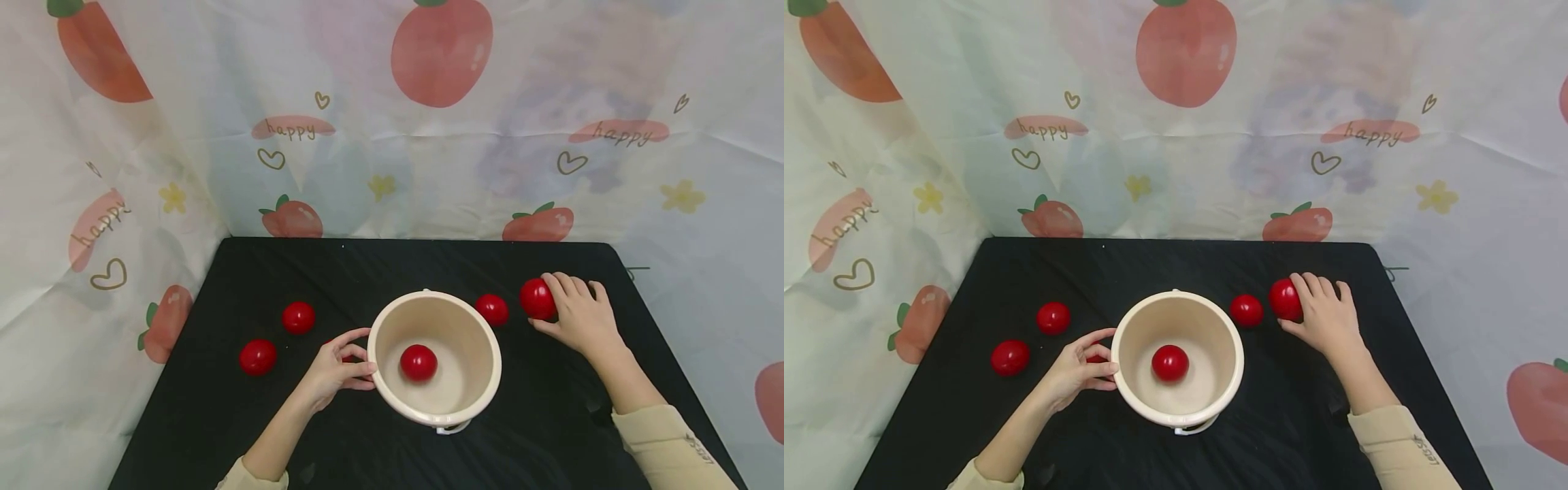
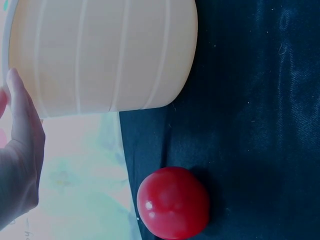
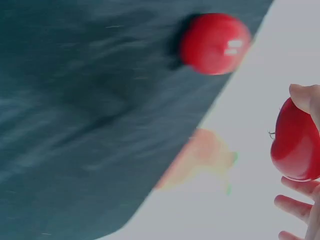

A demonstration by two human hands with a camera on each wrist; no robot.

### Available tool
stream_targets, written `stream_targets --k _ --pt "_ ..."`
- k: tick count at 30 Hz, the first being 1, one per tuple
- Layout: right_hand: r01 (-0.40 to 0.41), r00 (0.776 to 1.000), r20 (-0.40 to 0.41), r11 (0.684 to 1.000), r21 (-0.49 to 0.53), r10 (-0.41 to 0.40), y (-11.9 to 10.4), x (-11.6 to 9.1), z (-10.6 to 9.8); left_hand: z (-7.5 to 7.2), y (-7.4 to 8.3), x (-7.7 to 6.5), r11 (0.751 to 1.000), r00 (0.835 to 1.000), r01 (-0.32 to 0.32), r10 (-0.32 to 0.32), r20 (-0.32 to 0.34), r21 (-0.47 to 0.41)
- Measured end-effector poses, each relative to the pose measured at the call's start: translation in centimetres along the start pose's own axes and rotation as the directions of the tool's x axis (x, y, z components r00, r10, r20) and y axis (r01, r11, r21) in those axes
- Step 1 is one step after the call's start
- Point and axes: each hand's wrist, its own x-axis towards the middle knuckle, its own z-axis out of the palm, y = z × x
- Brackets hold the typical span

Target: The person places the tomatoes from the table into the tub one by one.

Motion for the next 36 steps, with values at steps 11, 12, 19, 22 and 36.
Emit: stream_targets --k 11,12,19,22,36 --pt "0.248 0.951 -0.188 0.969 -0.015 -0.246 -6.3 2.1 -5.5 0.0 0.0 0.1 1.000 1.000 -0.007 0.007 0.020 -0.012" --pt "0.277 0.941 -0.197 0.961 -0.020 -0.276 -7.0 2.2 -5.6 0.0 0.0 0.1 1.000 1.000 -0.009 0.009 0.024 -0.014" --pt "0.456 0.868 -0.218 0.890 -0.006 -0.446 -11.6 2.5 -4.8 -0.1 -0.1 0.0 0.999 0.999 -0.012 0.013 0.037 -0.031" --pt "0.500 0.852 -0.177 0.866 0.000 -0.492 -13.4 2.5 -3.9 0.0 -0.1 0.0 0.999 0.999 -0.010 0.012 0.038 -0.034" --pt "0.696 0.718 0.012 0.718 0.007 -0.696 -18.7 1.7 -0.5 -0.1 -0.2 0.1 1.000 0.999 -0.006 0.007 0.034 -0.023"
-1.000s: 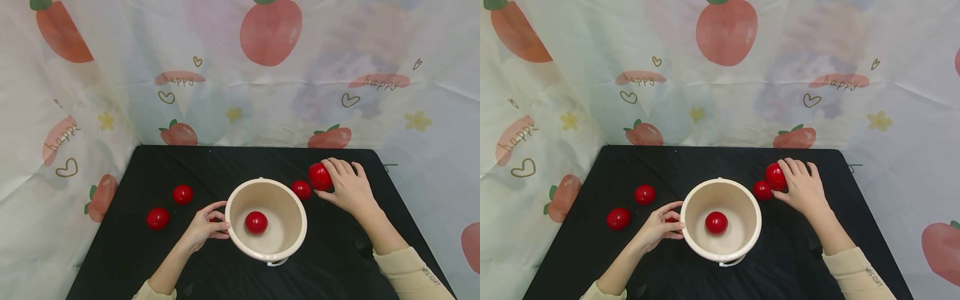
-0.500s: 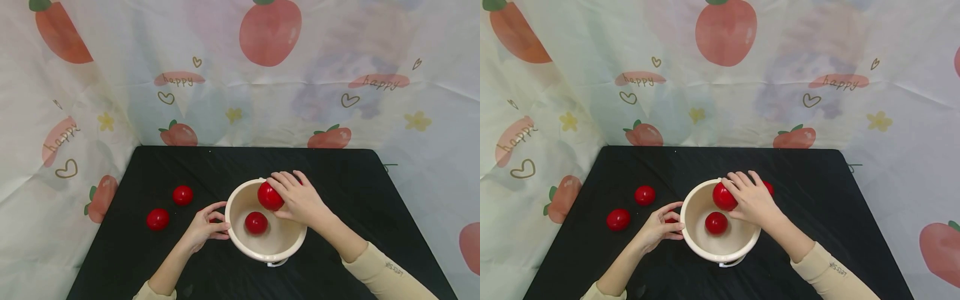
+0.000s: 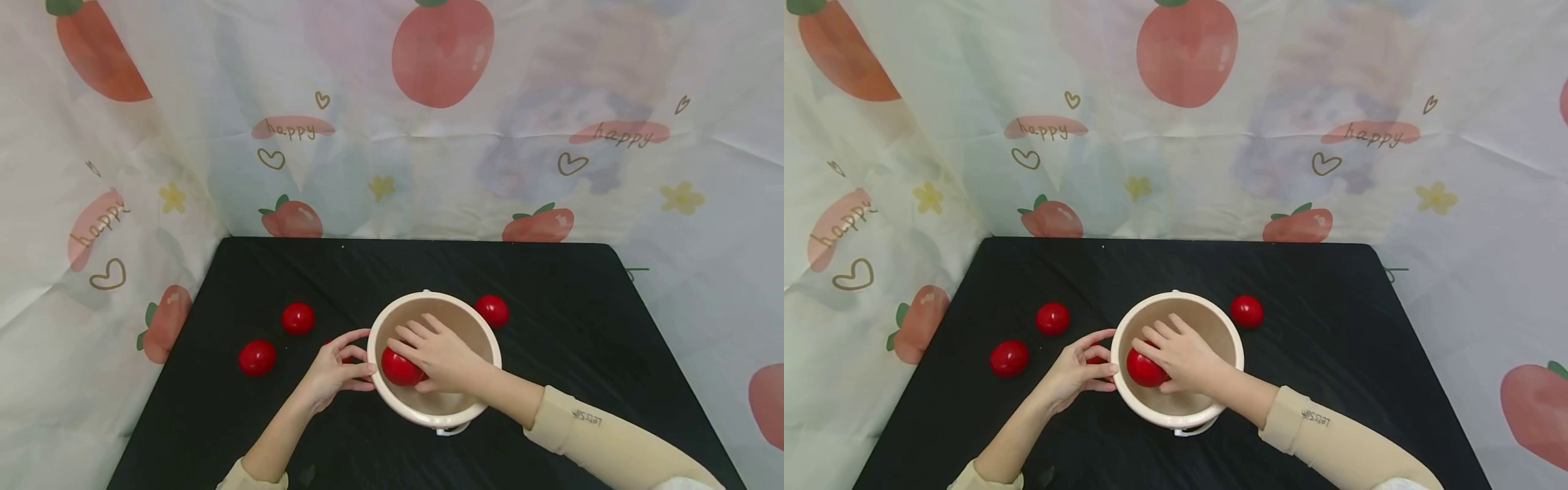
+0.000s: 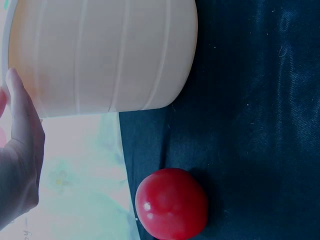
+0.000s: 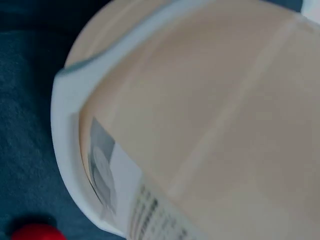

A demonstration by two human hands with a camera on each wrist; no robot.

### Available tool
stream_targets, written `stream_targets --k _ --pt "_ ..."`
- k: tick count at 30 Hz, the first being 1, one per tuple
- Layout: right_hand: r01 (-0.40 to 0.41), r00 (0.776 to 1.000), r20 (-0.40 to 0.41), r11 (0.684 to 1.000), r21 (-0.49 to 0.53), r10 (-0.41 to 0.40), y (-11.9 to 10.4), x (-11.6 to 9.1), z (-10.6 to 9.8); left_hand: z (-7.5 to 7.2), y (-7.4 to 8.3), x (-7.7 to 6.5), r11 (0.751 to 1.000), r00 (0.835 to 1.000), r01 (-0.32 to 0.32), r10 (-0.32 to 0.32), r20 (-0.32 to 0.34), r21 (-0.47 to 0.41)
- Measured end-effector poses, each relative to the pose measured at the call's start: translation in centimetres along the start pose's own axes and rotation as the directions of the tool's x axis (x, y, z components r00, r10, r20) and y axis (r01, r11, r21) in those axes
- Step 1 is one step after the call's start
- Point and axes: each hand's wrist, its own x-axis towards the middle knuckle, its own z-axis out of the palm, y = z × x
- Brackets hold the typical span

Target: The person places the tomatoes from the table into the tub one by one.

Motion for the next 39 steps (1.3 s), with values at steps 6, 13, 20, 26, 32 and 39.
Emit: stream_targets --k 6,13,20,26,32,39 --pt "0.071 0.996 0.068 0.994 -0.083 -0.065 -0.7 0.3 1.1 0.0 0.0 0.0 1.000 1.000 -0.002 0.002 0.002 0.003" --pt "0.115 0.982 0.163 0.983 -0.143 -0.091 -1.0 0.4 1.6 0.1 -0.1 0.0 1.000 1.000 -0.003 0.003 0.004 -0.003" --pt "0.137 0.977 0.185 0.972 -0.191 -0.101 -1.3 0.5 1.8 0.1 0.0 0.0 1.000 1.000 -0.007 0.007 -0.001 0.002" --pt "0.177 0.969 0.210 0.959 -0.222 -0.130 -1.4 0.8 2.0 0.0 0.0 0.0 1.000 1.000 -0.001 0.002 0.012 -0.016" --pt "0.181 0.971 0.198 0.958 -0.222 -0.138 -1.4 0.8 2.4 0.1 0.0 0.0 1.000 1.000 -0.002 0.002 0.009 -0.018" --pt "0.138 0.975 0.197 0.973 -0.182 -0.102 -1.3 0.8 2.5 0.2 0.0 0.0 1.000 1.000 0.000 0.000 0.006 -0.016"
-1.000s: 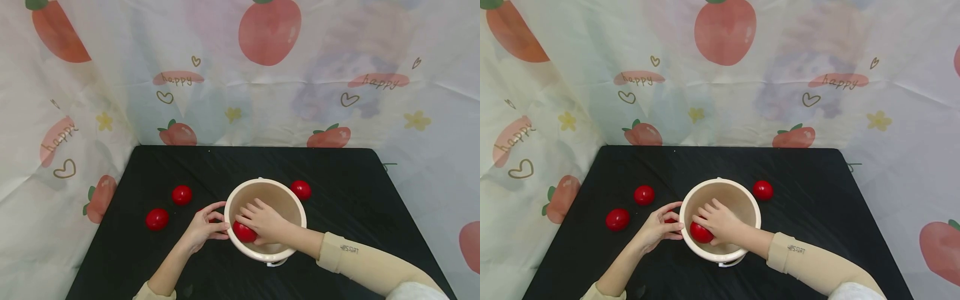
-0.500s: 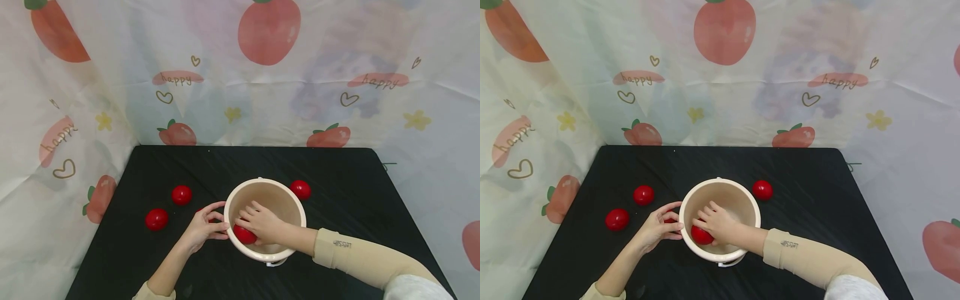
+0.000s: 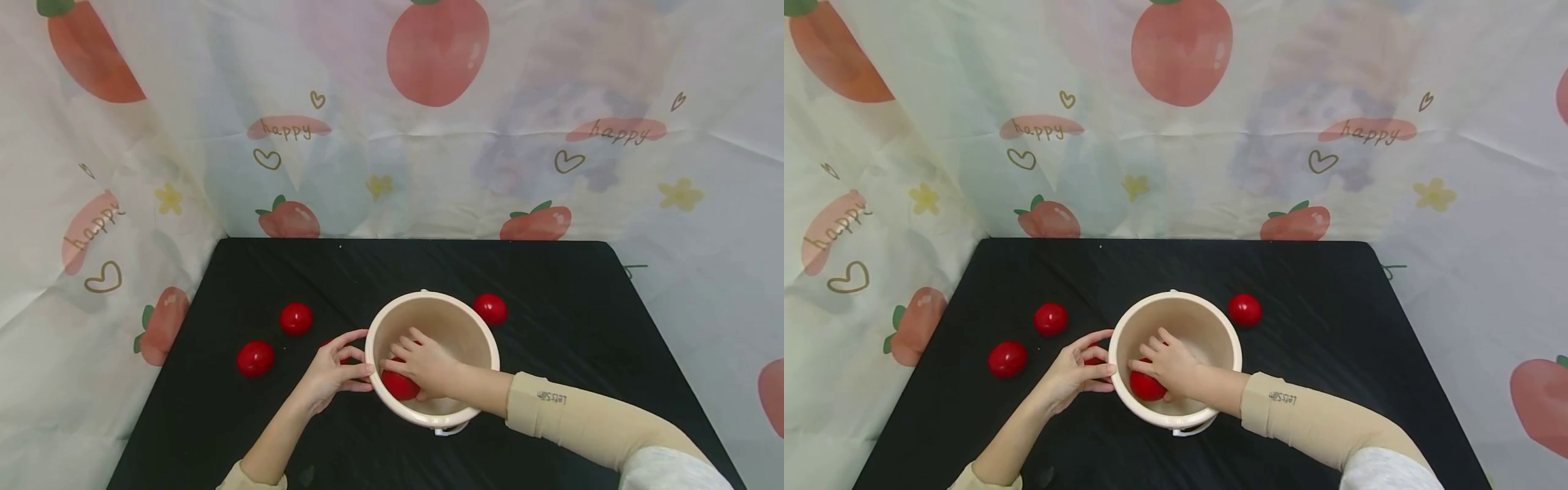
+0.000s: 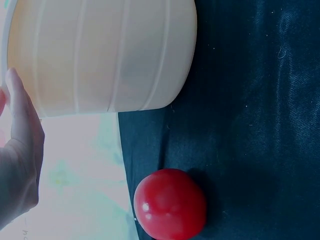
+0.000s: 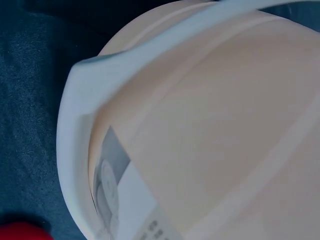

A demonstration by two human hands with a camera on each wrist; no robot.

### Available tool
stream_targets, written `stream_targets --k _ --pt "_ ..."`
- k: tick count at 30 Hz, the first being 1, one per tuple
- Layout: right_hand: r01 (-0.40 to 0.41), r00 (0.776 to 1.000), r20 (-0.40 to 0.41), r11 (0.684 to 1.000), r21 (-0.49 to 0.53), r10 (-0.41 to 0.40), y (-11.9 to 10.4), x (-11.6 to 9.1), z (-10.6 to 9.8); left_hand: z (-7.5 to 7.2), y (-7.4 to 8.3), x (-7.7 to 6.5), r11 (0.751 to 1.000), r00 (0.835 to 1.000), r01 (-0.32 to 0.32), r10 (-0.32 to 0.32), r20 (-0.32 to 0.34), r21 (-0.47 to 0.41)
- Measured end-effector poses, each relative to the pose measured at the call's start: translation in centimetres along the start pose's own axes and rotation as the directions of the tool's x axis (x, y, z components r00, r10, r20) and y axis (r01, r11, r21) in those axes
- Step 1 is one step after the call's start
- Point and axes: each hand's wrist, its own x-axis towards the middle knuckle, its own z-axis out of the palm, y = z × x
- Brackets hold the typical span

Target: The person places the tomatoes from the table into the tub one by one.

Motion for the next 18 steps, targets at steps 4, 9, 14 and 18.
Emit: stream_targets --k 4,9,14,18 --pt "-0.013 0.999 0.051 1.000 -0.001 0.013 0.1 0.0 -0.2 0.0 0.0 0.0 1.000 1.000 0.000 0.000 0.002 -0.009" --pt "-0.035 0.998 0.046 0.999 0.036 0.033 0.7 -0.3 -0.6 0.0 0.0 -0.1 1.000 1.000 -0.001 0.001 -0.002 -0.009" --pt "-0.096 0.988 -0.101 0.973 0.211 0.120 2.6 -1.0 -1.8 0.0 0.0 -0.1 1.000 1.000 0.002 -0.002 0.007 -0.018" --pt "-0.183 0.934 -0.244 0.936 0.300 0.261 5.3 -2.0 -3.3 0.0 0.0 -0.1 1.000 1.000 0.003 -0.003 -0.003 -0.016"
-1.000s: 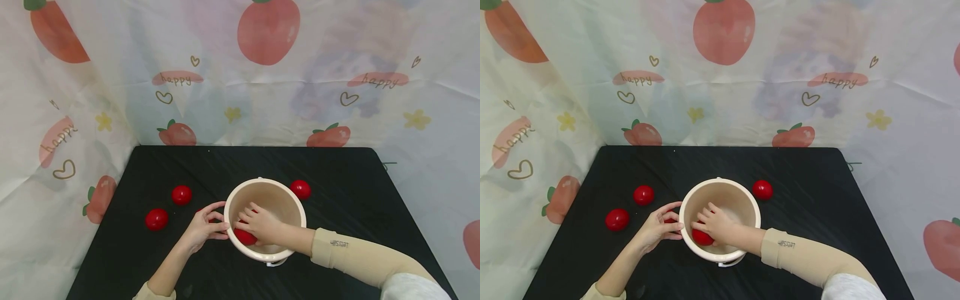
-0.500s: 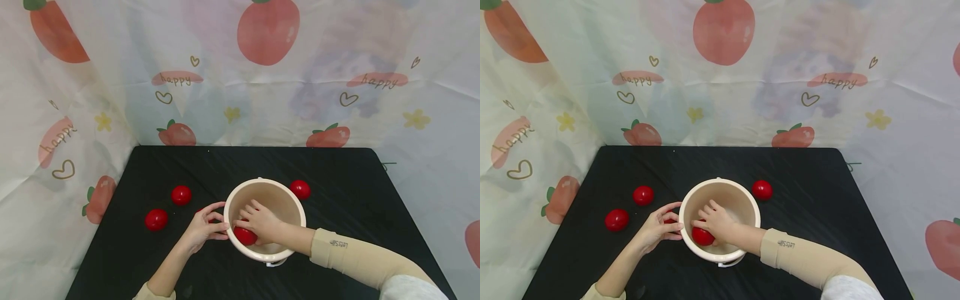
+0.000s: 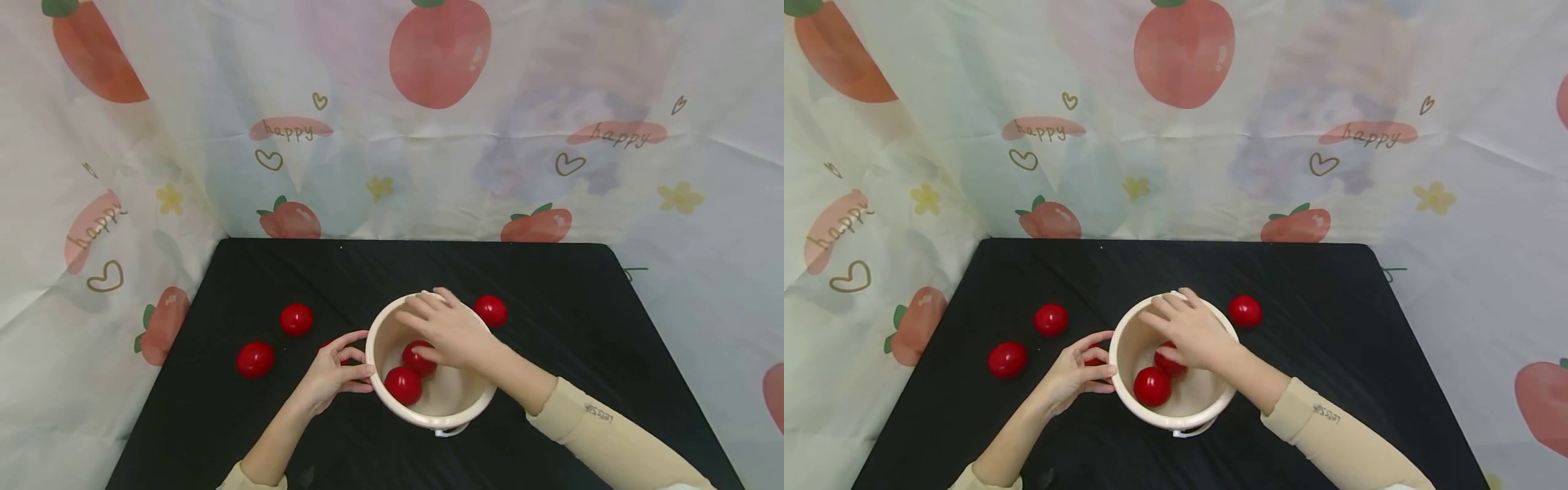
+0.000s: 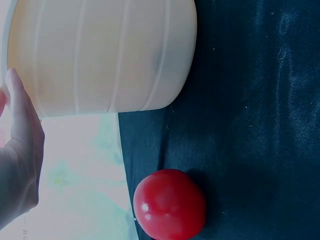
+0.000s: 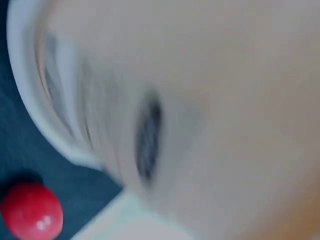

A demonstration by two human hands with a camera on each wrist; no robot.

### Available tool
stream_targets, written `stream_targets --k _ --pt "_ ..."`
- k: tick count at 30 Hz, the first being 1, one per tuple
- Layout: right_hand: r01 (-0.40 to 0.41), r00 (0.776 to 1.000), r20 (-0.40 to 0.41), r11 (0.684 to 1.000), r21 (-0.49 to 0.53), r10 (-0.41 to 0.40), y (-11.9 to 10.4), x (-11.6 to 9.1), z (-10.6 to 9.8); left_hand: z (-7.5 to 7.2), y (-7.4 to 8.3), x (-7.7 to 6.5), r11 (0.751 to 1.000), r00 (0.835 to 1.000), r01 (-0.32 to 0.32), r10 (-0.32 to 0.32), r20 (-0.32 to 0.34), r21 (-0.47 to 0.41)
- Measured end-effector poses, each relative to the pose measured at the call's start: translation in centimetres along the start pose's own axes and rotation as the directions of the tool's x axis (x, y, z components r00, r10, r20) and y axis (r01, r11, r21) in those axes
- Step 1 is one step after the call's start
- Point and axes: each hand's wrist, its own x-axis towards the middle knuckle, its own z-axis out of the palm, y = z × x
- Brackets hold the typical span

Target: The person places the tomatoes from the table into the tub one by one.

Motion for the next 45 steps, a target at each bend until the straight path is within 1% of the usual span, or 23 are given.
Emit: stream_targets --k 2,4,7,9,12,14,17,21,24,28,32,35,39,45 --pt "-0.063 0.994 -0.090 0.998 -0.017 0.061 1.5 -0.3 -1.1 0.1 0.0 0.0 1.000 1.000 0.002 -0.002 -0.007 0.003" --pt "-0.141 0.979 -0.153 0.990 -0.032 0.134 3.1 -1.0 -1.8 0.1 0.0 0.0 1.000 1.000 0.006 -0.006 -0.013 0.005" --pt "-0.263 0.949 -0.189 0.964 -0.030 0.253 5.3 -2.1 -2.2 0.2 0.0 0.0 1.000 1.000 0.007 -0.007 -0.018 0.006" --pt "-0.350 0.924 -0.171 0.936 -0.017 0.343 6.6 -2.9 -1.9 0.2 0.0 0.0 1.000 1.000 0.007 -0.007 -0.021 0.007" --pt "-0.466 0.880 -0.103 0.885 -0.004 0.463 8.1 -4.2 -1.0 0.2 0.1 0.0 1.000 1.000 0.008 -0.008 -0.024 0.008" --pt "-0.523 0.851 -0.047 0.852 0.002 0.523 8.8 -5.0 -0.1 0.2 0.1 0.0 1.000 1.000 0.010 -0.010 -0.023 0.009" --pt "-0.580 0.814 0.033 0.815 0.011 0.579 9.4 -6.1 1.3 0.1 0.1 0.0 1.000 1.000 0.011 -0.011 -0.021 0.011" --pt "-0.635 0.768 0.135 0.772 0.025 0.626 9.8 -7.5 3.4 0.1 0.1 0.0 1.000 1.000 0.008 -0.008 -0.023 0.015" --pt "-0.665 0.738 0.186 0.746 0.038 0.649 10.0 -8.4 4.9 0.1 0.0 0.0 1.000 1.000 0.009 -0.008 -0.020 0.011" --pt "-0.688 0.713 0.234 0.724 0.049 0.661 10.1 -9.5 6.7 0.1 0.0 0.0 1.000 1.000 0.009 -0.009 -0.014 0.004" --pt "-0.706 0.689 0.282 0.707 0.052 0.668 10.2 -10.2 8.1 0.0 0.0 0.1 1.000 1.000 0.008 -0.008 -0.015 0.009" --pt "-0.718 0.674 0.304 0.694 0.055 0.673 10.3 -10.6 8.8 0.0 0.0 0.1 1.000 1.000 0.008 -0.008 -0.014 0.012" --pt "-0.730 0.661 0.311 0.681 0.057 0.683 10.5 -10.7 9.9 0.0 0.0 0.1 1.000 1.000 0.008 -0.008 -0.010 0.011" --pt "-0.729 0.662 0.313 0.682 0.059 0.681 10.7 -10.4 10.7 0.0 0.0 0.1 1.000 1.000 0.008 -0.008 -0.009 0.005"
